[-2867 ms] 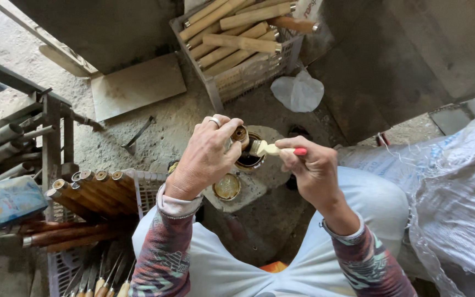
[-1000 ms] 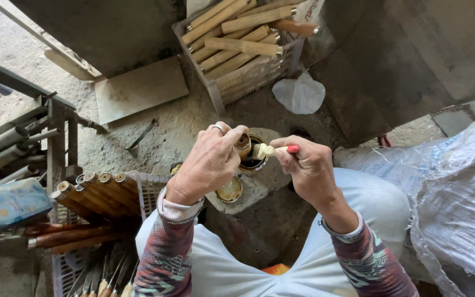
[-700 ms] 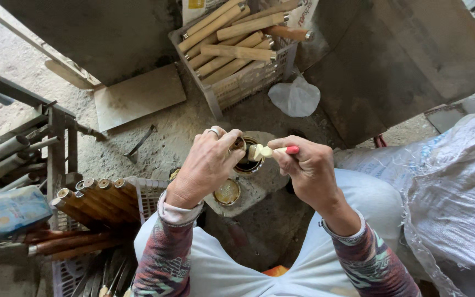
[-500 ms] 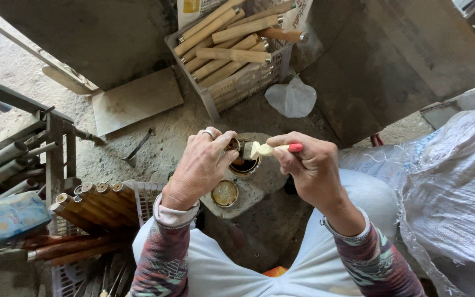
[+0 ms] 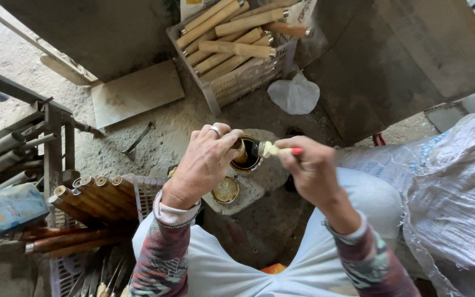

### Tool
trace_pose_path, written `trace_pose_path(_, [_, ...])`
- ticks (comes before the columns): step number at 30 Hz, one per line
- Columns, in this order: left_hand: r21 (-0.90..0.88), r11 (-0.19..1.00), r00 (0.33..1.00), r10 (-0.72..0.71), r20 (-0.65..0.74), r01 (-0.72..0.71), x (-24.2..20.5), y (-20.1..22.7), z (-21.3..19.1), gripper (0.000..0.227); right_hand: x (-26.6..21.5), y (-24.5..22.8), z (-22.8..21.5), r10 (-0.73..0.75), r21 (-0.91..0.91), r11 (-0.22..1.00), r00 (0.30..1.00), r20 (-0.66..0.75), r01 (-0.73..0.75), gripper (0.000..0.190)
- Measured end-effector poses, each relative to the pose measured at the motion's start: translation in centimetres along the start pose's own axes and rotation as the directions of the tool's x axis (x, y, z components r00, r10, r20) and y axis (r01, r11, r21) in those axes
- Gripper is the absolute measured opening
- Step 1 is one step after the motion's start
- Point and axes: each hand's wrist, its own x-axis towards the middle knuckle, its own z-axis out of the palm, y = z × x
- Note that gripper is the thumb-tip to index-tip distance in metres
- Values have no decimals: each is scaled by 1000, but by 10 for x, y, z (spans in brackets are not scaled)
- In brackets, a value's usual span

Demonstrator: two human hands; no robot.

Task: The person sits on the floor and applies a dark finish to wooden handles using a paintbrush. They dip the brush into a can, coat the handle, and place the finished piece into a plastic crate. The process is repeated for multiple handles.

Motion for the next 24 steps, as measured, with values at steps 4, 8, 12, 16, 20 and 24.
trace_pose_path(4, [-2, 1000, 1000, 10, -5, -10, 2, 1, -2, 39, -9, 39, 46, 56, -80, 995, 997, 44, -52, 12])
trace_pose_path(8, [-24, 1000, 1000, -10, -8, 10, 0, 0, -5, 40, -14, 79, 82, 131, -111, 986, 988, 79, -122, 13])
trace_pose_path(12, [-30, 1000, 1000, -1, -28, 0, -4, -3, -3, 39, -16, 113, 116, 256, -264, 942, 952, 165, -208, 13])
trace_pose_path(16, [5, 1000, 999, -9, -54, 9, 3, -9, -6, 39, -6, 122, 127, 250, -296, 935, 957, 149, -198, 18])
trace_pose_path(20, [5, 1000, 999, -3, -48, 3, -2, -10, -1, 40, -12, 102, 103, 202, -105, 976, 971, 131, -189, 14])
trace_pose_path(24, [9, 1000, 999, -13, -30, 14, 0, -11, -1, 39, -7, 61, 69, 276, 23, 959, 951, 138, -282, 14])
